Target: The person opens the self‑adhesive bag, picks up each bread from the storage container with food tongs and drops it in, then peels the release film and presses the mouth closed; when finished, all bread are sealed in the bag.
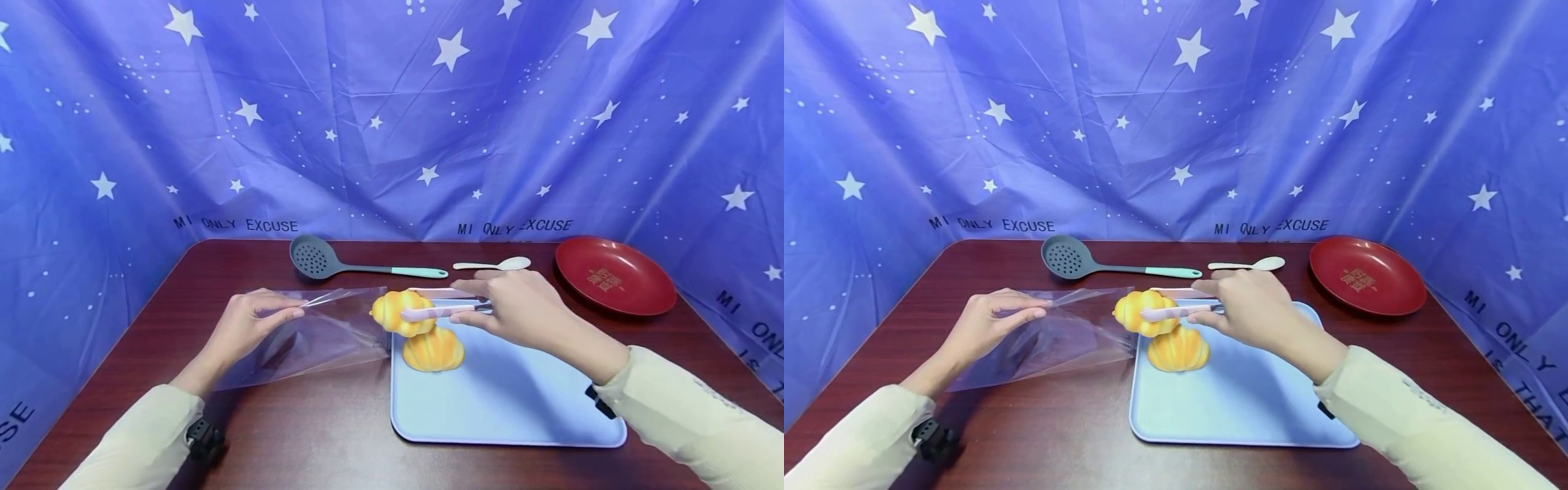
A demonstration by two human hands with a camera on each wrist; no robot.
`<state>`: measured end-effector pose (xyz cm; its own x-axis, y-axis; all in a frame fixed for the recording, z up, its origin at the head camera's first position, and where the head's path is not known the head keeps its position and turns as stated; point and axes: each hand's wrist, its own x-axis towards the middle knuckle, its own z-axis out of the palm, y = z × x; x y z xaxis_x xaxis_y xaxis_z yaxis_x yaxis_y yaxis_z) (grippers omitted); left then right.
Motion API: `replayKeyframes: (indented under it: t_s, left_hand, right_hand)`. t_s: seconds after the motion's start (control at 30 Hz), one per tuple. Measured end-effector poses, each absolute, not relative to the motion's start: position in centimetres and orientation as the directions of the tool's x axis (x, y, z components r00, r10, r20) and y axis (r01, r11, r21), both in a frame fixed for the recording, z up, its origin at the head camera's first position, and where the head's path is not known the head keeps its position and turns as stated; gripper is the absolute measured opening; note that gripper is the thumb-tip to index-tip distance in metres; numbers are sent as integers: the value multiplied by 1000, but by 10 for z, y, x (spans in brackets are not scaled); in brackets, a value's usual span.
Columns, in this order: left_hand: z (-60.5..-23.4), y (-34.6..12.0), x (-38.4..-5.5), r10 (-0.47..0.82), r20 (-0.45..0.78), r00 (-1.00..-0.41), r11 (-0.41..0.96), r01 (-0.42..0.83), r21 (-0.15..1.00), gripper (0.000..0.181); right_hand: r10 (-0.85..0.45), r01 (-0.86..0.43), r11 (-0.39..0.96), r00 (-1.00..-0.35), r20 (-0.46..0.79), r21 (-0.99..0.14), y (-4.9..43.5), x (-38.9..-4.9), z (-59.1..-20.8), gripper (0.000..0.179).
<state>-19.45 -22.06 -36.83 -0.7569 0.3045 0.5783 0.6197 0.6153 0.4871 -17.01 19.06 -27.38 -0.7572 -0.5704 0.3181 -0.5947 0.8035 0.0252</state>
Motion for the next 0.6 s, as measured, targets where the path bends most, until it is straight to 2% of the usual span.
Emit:
replayKeyframes:
  t_s: [0.33,0.6]
  left_hand:
    - [-366,-222,-195,319,592,-740,588,645,489,23]
    - [-365,-221,-197,317,649,-691,567,687,455,25]
  right_hand:
    - [-615,-638,770,-748,247,-14,151,-188,-288,48]
    - [-640,-661,748,-742,201,-58,126,-198,-292,50]
